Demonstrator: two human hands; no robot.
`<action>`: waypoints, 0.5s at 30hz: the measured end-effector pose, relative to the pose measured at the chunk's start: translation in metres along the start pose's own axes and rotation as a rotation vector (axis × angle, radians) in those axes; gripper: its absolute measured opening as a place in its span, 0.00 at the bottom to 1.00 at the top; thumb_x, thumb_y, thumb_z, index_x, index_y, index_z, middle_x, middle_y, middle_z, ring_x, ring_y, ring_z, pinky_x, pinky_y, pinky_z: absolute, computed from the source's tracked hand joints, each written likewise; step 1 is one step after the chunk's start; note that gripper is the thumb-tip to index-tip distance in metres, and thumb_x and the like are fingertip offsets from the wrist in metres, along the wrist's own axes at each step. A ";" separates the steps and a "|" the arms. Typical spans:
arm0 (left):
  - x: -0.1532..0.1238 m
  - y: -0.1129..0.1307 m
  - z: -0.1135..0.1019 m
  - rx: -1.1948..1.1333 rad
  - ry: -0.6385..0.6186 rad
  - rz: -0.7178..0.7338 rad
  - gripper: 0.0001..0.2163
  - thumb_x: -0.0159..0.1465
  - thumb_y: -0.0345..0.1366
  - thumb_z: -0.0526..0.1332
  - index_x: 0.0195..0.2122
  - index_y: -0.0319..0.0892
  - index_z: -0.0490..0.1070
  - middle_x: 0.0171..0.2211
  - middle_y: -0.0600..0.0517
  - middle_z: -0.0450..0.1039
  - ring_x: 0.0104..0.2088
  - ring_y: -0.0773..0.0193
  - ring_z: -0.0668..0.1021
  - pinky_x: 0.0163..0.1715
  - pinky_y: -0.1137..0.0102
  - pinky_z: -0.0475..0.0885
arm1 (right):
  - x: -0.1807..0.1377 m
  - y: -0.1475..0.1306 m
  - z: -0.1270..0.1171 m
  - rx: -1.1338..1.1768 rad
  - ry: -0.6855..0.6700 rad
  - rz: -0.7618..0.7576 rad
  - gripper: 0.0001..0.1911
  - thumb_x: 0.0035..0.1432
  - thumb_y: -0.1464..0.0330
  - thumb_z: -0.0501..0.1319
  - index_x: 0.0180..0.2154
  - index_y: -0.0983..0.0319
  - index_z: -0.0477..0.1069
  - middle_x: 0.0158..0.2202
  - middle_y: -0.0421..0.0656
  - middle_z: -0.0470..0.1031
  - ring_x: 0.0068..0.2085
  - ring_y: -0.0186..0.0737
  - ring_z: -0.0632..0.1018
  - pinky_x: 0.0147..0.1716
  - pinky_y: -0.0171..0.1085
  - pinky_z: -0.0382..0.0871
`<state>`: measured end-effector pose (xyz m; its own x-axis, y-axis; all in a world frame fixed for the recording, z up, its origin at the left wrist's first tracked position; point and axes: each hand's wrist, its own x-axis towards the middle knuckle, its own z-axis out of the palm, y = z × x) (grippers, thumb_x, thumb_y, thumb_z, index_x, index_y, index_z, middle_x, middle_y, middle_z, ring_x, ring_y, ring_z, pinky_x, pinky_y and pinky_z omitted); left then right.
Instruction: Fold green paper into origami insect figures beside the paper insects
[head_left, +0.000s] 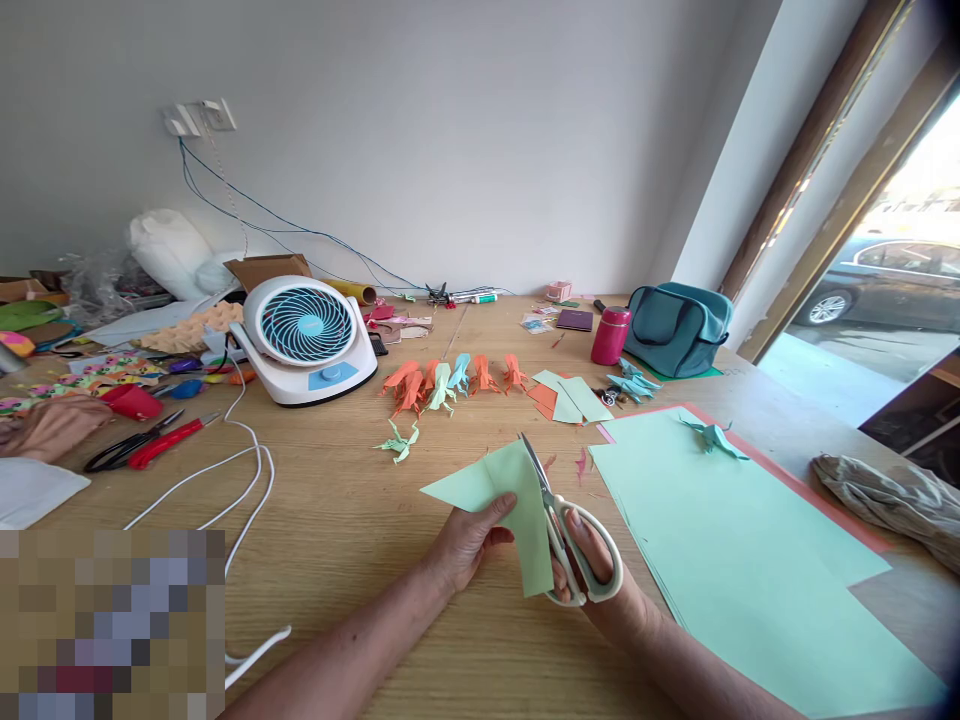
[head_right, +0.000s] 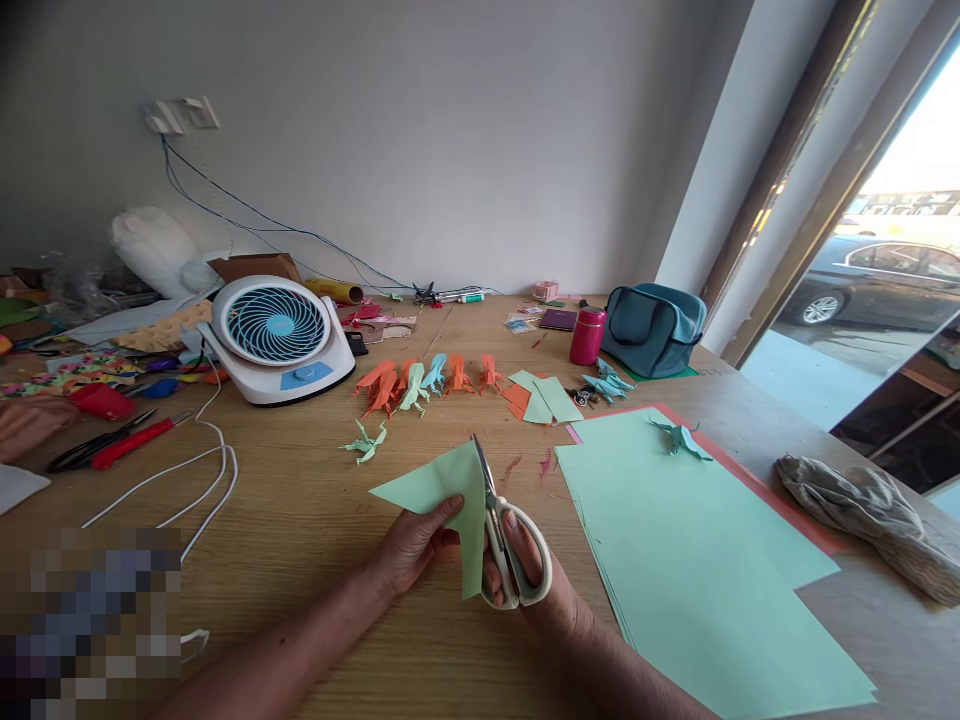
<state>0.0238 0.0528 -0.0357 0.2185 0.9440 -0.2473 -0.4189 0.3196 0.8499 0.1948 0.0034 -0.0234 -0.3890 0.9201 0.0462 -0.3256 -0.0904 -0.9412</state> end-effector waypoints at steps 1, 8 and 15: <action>0.000 -0.001 0.000 0.004 -0.005 0.003 0.29 0.49 0.42 0.76 0.52 0.43 0.74 0.45 0.44 0.79 0.42 0.55 0.79 0.30 0.70 0.74 | 0.000 0.000 0.000 0.011 0.001 -0.003 0.27 0.69 0.50 0.47 0.26 0.60 0.65 0.19 0.39 0.63 0.22 0.34 0.63 0.27 0.37 0.59; 0.001 -0.004 -0.001 0.008 -0.002 0.027 0.20 0.50 0.41 0.75 0.44 0.44 0.77 0.41 0.47 0.80 0.39 0.56 0.80 0.27 0.71 0.73 | -0.001 0.000 0.000 0.042 0.026 0.025 0.27 0.67 0.47 0.48 0.27 0.61 0.64 0.20 0.38 0.63 0.22 0.33 0.64 0.25 0.35 0.59; -0.003 0.002 0.004 0.041 -0.034 0.022 0.19 0.49 0.43 0.75 0.38 0.38 0.78 0.41 0.43 0.80 0.38 0.56 0.81 0.28 0.71 0.73 | 0.001 -0.009 -0.001 0.036 0.058 -0.034 0.25 0.66 0.47 0.48 0.34 0.60 0.67 0.20 0.36 0.62 0.21 0.31 0.60 0.24 0.35 0.56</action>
<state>0.0256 0.0502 -0.0309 0.2395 0.9473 -0.2127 -0.3874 0.2941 0.8738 0.1983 0.0060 -0.0157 -0.3270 0.9433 0.0577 -0.3687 -0.0711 -0.9268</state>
